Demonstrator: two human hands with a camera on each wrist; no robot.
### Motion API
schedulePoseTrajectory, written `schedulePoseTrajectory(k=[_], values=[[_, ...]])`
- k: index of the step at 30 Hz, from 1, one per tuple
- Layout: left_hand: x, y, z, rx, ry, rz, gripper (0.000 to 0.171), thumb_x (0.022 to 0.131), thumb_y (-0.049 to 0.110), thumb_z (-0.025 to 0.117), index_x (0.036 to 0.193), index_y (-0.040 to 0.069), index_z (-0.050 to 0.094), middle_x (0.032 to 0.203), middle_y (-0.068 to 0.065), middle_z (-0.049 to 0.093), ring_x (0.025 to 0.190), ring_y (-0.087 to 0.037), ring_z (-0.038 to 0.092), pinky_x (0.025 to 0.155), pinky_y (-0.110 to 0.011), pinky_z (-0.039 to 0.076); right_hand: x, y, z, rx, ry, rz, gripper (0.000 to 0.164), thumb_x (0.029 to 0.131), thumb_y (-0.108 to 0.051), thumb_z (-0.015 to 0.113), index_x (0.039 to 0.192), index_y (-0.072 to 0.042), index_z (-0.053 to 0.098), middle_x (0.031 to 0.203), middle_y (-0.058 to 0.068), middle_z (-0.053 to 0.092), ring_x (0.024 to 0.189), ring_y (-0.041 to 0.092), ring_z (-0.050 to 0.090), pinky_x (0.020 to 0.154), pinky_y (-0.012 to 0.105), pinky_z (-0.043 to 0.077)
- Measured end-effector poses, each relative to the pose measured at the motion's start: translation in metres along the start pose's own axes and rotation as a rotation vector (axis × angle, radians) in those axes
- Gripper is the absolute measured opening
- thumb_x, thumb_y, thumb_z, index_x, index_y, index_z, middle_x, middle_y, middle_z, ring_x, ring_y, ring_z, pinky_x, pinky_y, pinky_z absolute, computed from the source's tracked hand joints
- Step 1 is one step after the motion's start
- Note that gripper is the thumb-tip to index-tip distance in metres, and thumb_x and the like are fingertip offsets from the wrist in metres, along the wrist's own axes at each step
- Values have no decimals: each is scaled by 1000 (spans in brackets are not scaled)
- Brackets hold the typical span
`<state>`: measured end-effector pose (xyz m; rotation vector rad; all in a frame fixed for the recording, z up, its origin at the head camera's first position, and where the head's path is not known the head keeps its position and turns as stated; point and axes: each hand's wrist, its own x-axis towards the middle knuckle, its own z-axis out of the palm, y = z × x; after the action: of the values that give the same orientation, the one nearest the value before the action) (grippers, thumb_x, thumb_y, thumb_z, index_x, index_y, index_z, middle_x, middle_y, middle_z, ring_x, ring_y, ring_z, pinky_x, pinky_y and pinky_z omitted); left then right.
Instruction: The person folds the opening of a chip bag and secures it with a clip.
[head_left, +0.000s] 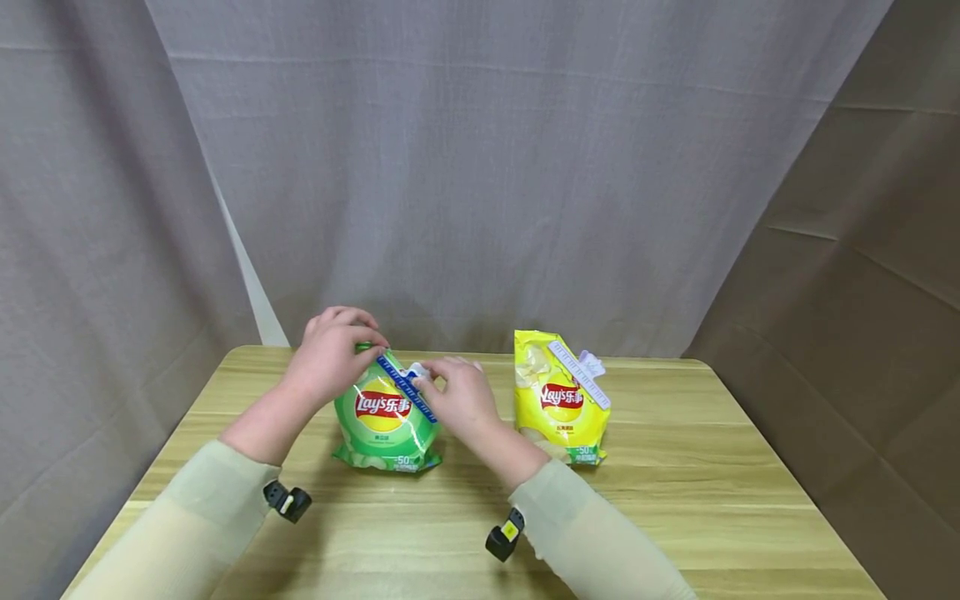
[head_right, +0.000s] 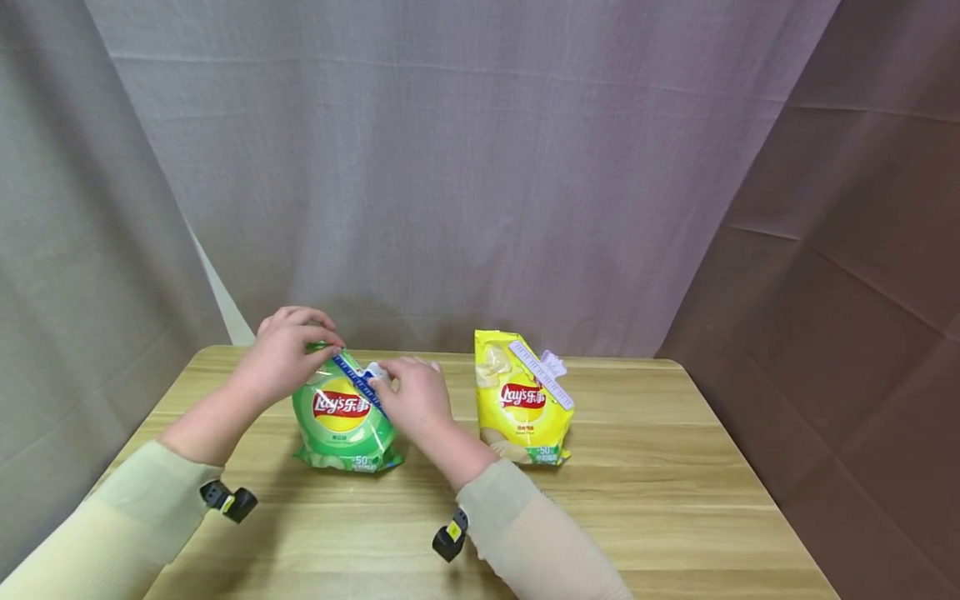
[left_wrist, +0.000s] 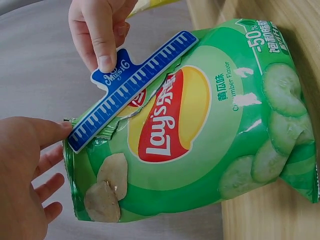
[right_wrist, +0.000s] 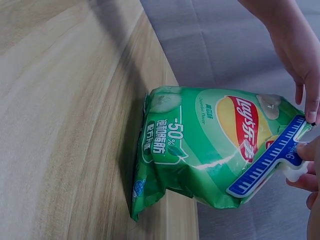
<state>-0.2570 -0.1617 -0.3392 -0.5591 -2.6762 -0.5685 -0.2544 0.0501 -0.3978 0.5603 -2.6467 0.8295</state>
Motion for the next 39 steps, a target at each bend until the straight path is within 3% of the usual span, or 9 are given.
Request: schedulePoseTrajectory(k=[5,15,29,39], values=[[0,0,0,-6,-8,-6,12,93,23,70,100,18,78,123,-6,63,126,-33,44,109,-56,26,-1,1,0,14,5,-3,37,94,-36,67,122,-13,70,110,-1,72,111,18,62,102,41,40],[0,1,2,-15,-11,-19,13,94,23,68,101,17,78,123,-7,63,126,-33,45,108,-56,27,-1,4,1,48,-10,7,38,94,-37,67,124,-14,69,106,-3,71,91,20,64,93,38,40],[0,0,6,-23,-6,-31,17,98,26,63,107,16,74,127,-8,61,129,-35,43,109,-57,26,0,6,-2,73,-42,7,42,95,-40,65,127,-12,66,108,-1,70,94,19,64,92,37,41],[3,-1,10,-23,-15,-68,20,98,29,62,110,17,73,129,-10,59,131,-37,40,110,-60,24,6,7,-3,92,-100,63,45,97,-43,61,132,-16,63,110,-3,67,100,19,62,90,37,45]])
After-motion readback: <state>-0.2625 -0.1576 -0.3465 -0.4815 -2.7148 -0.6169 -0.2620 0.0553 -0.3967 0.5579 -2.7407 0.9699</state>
